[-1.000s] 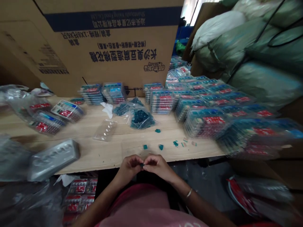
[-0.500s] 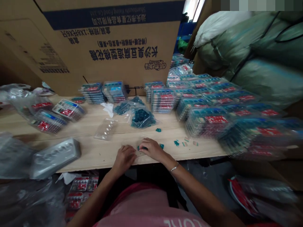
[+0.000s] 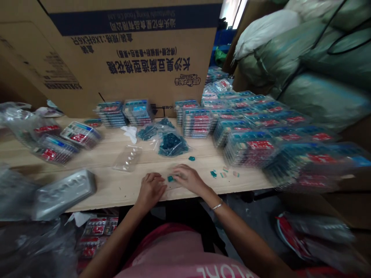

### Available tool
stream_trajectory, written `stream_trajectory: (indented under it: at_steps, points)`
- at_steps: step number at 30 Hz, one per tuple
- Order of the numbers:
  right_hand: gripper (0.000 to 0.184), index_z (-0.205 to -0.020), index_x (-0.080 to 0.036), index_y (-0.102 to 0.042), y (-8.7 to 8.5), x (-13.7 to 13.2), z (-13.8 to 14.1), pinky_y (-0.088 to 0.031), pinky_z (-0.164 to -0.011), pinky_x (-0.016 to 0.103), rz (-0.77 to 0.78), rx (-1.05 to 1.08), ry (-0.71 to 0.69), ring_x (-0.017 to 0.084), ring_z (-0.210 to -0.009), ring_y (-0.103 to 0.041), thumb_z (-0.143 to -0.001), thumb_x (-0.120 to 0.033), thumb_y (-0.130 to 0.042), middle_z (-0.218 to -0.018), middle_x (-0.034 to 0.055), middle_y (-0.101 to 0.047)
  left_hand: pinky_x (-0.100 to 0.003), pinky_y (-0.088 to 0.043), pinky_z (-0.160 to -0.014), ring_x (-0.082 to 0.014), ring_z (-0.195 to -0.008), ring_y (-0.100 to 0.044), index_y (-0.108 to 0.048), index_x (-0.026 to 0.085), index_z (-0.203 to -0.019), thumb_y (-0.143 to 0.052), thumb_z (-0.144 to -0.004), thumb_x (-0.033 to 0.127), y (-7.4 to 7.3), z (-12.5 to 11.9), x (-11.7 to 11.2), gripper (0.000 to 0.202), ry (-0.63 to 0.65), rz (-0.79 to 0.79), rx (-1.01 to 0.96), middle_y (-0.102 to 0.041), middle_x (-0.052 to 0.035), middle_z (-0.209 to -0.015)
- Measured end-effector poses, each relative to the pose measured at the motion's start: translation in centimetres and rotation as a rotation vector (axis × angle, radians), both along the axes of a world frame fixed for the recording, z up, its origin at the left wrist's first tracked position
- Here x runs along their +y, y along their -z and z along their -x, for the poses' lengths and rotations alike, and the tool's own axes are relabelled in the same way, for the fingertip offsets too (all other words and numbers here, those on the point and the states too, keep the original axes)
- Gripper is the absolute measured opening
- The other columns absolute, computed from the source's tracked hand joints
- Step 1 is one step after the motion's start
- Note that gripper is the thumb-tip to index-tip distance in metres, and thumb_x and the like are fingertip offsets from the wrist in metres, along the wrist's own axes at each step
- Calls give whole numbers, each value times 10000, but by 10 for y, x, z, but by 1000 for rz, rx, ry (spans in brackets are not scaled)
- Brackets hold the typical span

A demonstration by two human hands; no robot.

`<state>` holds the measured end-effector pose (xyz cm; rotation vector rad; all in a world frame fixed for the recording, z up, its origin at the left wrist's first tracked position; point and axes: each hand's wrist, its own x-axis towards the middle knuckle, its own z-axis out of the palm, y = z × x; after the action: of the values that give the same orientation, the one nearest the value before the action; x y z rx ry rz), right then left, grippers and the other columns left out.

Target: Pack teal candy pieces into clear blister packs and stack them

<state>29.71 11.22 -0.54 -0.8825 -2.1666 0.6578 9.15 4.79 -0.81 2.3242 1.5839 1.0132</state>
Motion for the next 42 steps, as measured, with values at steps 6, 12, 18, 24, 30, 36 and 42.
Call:
stream_trajectory:
  at_steps: [6,12,18,24,30,36,42]
  points:
    - [211,-828,-191,-641,-2,40,-37,-441,-824,320,93,-60,413,186,-863,-578,-734,-38,-530,-882,52,-634,-297,-506,-705,-160,-771,-610,-644,191,-775,-510,-821,162,7,-19,26,145,187,89,-157,-666,-49,-791]
    - [137,-853,-172,-599,1,32,-33,-479,-663,270,245,97,329,136,-677,-585,-723,-134,-584,-781,12,-640,-351,-519,-782,-198,-876,-628,-658,198,-883,-595,-757,184,-6,-24,21,142,104,141,-287,-686,-62,-897]
    - [167,-804,-176,-599,-16,-19,-7,-461,-594,240,553,406,59,120,-626,-583,-712,-310,-640,-718,-2,-641,-297,-537,-737,-159,-763,-657,-654,174,-899,-691,-721,328,-23,-50,13,238,-7,335,-823,-698,-36,-829]
    - [127,-797,-180,-638,-27,-37,2,-449,-573,229,472,299,103,117,-606,-585,-675,-203,-612,-672,-16,-643,-281,-546,-722,-160,-753,-671,-675,157,-824,-794,-609,294,-27,-45,5,282,66,534,-1008,-720,-38,-810]
    - [227,-708,-168,-597,-20,-39,4,-445,-486,215,880,446,43,106,-507,-591,-645,-366,-690,-617,-18,-641,-277,-544,-672,-159,-710,-670,-699,157,-852,-783,-620,288,-28,-41,-5,279,102,578,-982,-720,-43,-788]
    - [295,-730,-158,-650,-16,-46,7,-399,-463,175,1110,499,53,86,-498,-592,-592,-398,-752,-609,-7,-671,-279,-533,-694,-152,-699,-669,-692,162,-846,-745,-640,250,-24,-36,-13,230,103,614,-989,-721,-28,-755]
    - [355,-722,-154,-671,-8,-63,12,-383,-469,179,1187,497,43,88,-525,-590,-581,-466,-763,-621,-9,-655,-264,-518,-633,-144,-640,-649,-685,160,-784,-694,-647,234,-25,-31,-26,157,39,651,-917,-709,-13,-699]
